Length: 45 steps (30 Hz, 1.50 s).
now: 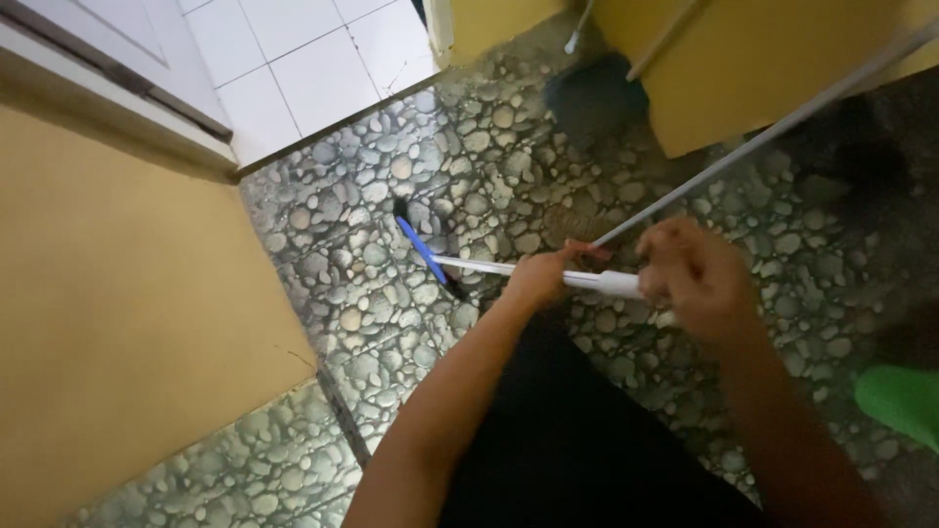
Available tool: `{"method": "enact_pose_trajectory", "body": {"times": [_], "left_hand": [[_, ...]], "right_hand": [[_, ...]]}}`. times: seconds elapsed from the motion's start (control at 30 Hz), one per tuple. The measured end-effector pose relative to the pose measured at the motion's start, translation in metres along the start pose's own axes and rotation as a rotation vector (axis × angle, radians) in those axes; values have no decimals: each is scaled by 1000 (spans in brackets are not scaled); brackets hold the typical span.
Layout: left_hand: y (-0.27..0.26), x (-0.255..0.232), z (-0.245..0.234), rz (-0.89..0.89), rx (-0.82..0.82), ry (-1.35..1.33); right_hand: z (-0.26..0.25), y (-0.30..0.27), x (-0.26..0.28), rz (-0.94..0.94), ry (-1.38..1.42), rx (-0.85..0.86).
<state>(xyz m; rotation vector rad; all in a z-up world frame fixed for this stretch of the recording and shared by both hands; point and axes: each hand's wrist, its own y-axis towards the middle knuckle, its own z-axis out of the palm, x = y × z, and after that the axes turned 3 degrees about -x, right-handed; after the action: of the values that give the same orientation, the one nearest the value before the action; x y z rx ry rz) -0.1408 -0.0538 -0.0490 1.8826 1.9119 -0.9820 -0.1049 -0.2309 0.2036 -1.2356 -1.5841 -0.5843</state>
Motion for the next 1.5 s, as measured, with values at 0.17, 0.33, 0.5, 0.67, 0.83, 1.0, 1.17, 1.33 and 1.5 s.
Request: {"method": "enact_pose_trajectory", "body": {"times": [0.17, 0.33, 0.5, 0.67, 0.83, 1.0, 1.17, 1.33, 1.5], "left_hand": [[-40, 74, 21, -78, 16, 14], [-77, 148, 53, -289, 3, 73], [-41, 115, 49, -91, -145, 74], [-25, 28, -15, 9, -104, -91], [-41, 74, 2, -33, 1, -4], [-98, 152, 19, -409, -144, 22], [-86, 140, 31, -279, -327, -37], [-12, 61, -22, -199, -308, -207], [38, 35, -88, -88, -167, -104]], "right_hand": [[51, 6, -29, -110, 19, 150], [140, -6, -99, -65, 171, 300], [101, -13, -26, -89, -6, 34], [58, -28, 3, 36, -33, -52], [70, -21, -9, 45, 56, -16], [146, 0, -56, 144, 92, 263], [144, 15, -69, -8, 164, 328], [69, 44, 8, 44, 38, 153], [32, 84, 24, -120, 36, 126]]}}
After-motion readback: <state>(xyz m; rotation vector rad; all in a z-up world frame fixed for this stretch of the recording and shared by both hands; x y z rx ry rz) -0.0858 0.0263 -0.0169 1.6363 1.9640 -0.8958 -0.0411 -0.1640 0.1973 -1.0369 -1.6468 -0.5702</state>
